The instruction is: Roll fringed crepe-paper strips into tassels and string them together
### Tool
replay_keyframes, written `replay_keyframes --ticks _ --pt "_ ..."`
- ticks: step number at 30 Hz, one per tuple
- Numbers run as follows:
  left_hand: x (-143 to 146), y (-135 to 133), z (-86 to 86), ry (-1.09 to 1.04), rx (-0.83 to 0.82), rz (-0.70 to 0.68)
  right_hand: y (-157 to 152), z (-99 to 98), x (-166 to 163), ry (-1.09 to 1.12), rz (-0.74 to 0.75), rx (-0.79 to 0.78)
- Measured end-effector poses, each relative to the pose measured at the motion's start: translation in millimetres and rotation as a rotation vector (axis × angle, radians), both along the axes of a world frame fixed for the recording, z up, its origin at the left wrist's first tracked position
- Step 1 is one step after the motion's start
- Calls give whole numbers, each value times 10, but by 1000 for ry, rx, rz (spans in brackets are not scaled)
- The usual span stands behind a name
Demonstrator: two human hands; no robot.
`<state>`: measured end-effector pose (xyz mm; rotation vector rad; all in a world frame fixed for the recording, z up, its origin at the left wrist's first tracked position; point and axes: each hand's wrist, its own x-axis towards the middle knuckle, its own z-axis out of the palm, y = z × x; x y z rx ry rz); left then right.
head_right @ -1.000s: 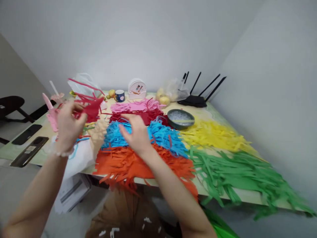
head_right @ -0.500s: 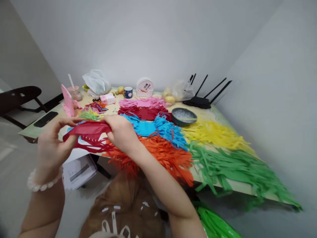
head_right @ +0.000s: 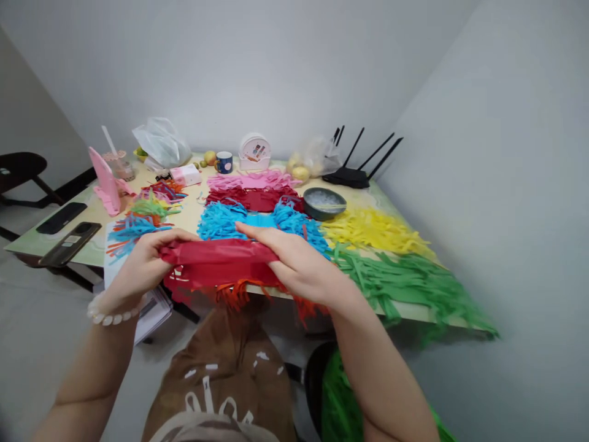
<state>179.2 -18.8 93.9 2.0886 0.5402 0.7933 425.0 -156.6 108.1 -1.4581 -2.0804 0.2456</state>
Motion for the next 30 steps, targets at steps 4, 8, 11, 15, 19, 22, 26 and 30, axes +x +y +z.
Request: replay_keyframes --ticks 4,8,11,15,19,22,26,30 --pt "116 -46 -47 42 -25 6 -109 -3 69 -31 -208 -22" --pt "185 -83 -49 35 -190 -15 -30 -133 104 274 -146 -116" --pt "222 -93 -80 32 -357 16 36 -313 120 395 -78 -153" --pt "266 -84 -152 39 -520 63 43 -485 55 387 -55 -137" --pt "291 -48 -224 45 -499 31 66 -578 -31 462 -241 6" --pt "294 -22 -275 28 -347 -6 91 -653 -47 594 -354 27" --pt "285 3 -342 -26 -255 -45 69 -764 -27 789 -359 38" --pt "264 45 -407 -71 -401 -115 16 -826 4 861 -244 36"
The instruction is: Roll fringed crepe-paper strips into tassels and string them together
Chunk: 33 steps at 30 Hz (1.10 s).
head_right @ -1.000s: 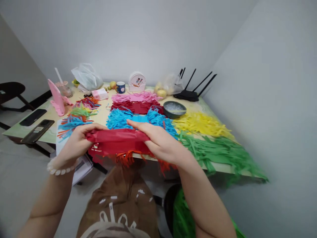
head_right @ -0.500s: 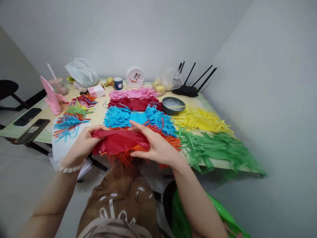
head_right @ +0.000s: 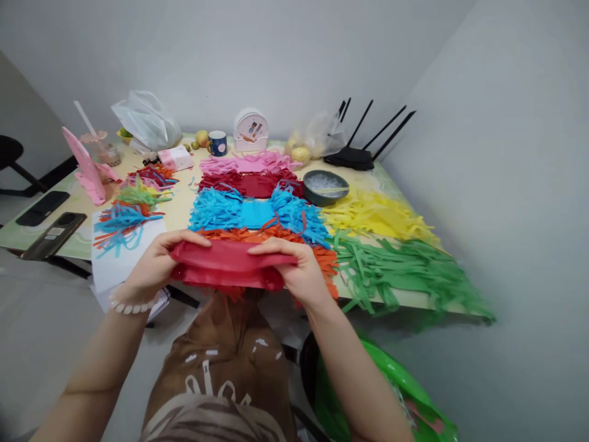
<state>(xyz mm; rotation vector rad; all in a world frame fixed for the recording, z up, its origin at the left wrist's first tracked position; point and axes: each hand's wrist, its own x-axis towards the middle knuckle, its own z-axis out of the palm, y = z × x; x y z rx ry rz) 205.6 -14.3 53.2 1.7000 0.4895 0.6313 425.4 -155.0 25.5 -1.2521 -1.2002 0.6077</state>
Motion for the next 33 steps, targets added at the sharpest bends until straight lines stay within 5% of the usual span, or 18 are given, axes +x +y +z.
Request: replay_keyframes --ticks 7,13,16,20,26,33 --pt "-82 89 122 97 80 -151 -20 90 72 -158 36 77" --pt "-157 203 308 148 137 -440 -42 246 125 -358 40 81" --pt "-44 175 316 198 98 -336 -46 302 105 -432 56 97" --pt "125 117 305 358 239 -264 -52 374 204 -513 109 100" --pt "148 127 341 417 437 -176 -134 623 579 -574 389 -233" --pt "220 88 358 476 479 -165 146 570 145 -706 135 -269"
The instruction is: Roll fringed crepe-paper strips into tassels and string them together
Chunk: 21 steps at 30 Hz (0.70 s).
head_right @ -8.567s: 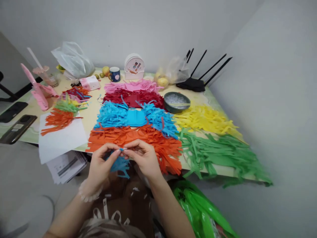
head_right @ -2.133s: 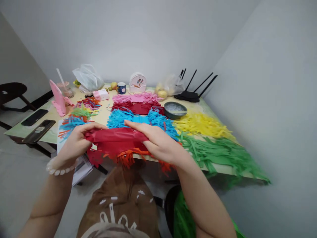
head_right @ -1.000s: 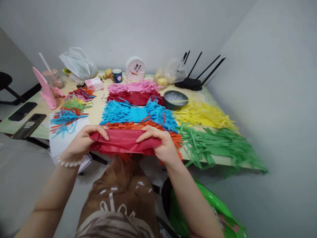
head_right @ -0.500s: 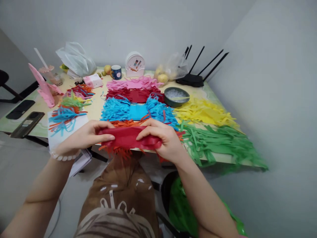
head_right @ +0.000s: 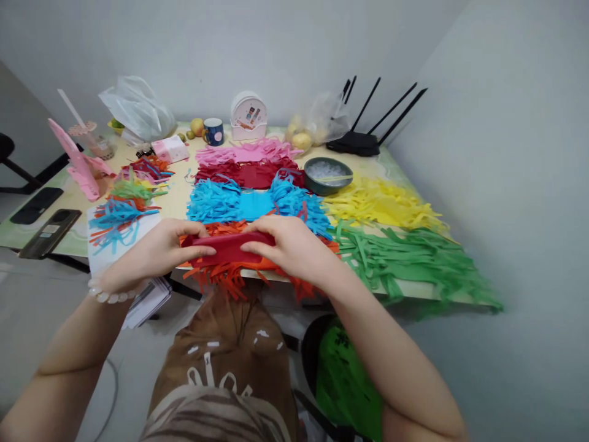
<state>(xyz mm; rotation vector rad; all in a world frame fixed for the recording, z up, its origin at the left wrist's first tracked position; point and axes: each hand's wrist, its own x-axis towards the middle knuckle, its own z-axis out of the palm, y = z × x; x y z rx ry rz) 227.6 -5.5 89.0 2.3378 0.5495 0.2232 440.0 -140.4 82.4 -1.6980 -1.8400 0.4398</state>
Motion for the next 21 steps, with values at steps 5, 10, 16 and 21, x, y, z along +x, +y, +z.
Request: replay_keyframes --ticks 5,10,16,21 --pt "7 39 31 11 61 -15 109 23 -13 -45 -7 -29" --pt "44 105 90 57 -31 -112 83 129 42 -58 32 -36" --pt "85 102 95 8 -95 -99 50 202 68 -19 32 -76" --pt "88 57 133 -7 -122 -72 16 172 76 49 42 -78"
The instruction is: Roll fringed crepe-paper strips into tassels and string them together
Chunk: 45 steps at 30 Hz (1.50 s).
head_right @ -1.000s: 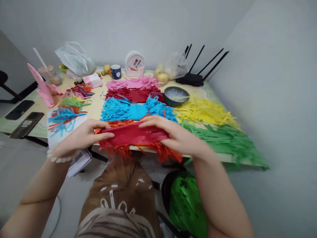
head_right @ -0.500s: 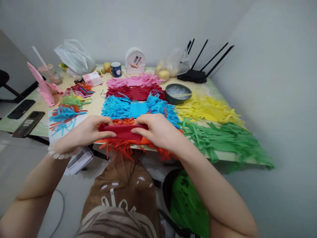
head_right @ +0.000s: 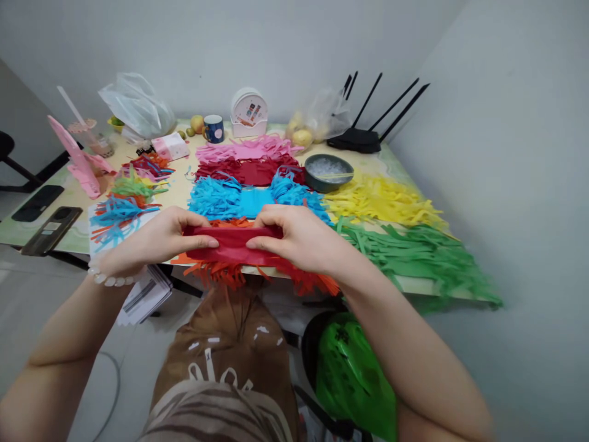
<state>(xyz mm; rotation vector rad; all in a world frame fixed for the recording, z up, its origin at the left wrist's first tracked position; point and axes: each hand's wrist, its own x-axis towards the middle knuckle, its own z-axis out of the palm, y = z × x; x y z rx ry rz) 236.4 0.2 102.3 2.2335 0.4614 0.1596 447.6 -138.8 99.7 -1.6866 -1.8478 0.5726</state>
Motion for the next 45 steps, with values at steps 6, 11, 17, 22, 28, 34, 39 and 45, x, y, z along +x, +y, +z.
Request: replay_keyframes --ticks 6,11,17,22,28,34,39,45 --pt "-66 -60 -72 -101 7 87 -66 -243 -90 368 -118 45" --pt "-159 -86 -301 -267 -204 202 -138 -498 -196 672 -222 108" --pt "-242 -86 -538 -398 -458 213 -160 -706 -222 720 -189 293" --pt "-264 -99 -547 -425 -448 186 -140 -689 -210 587 -94 363" --pt "-199 -182 -606 -498 -39 245 -130 -647 -281 389 -97 430" --pt "-200 -253 -607 -441 129 273 -147 -676 -306 224 -248 375" --pt "-198 -193 -563 -318 62 171 -170 -613 -307 217 -282 312" --pt "-200 -280 -566 -357 -544 211 -169 -679 -377 723 -334 154"
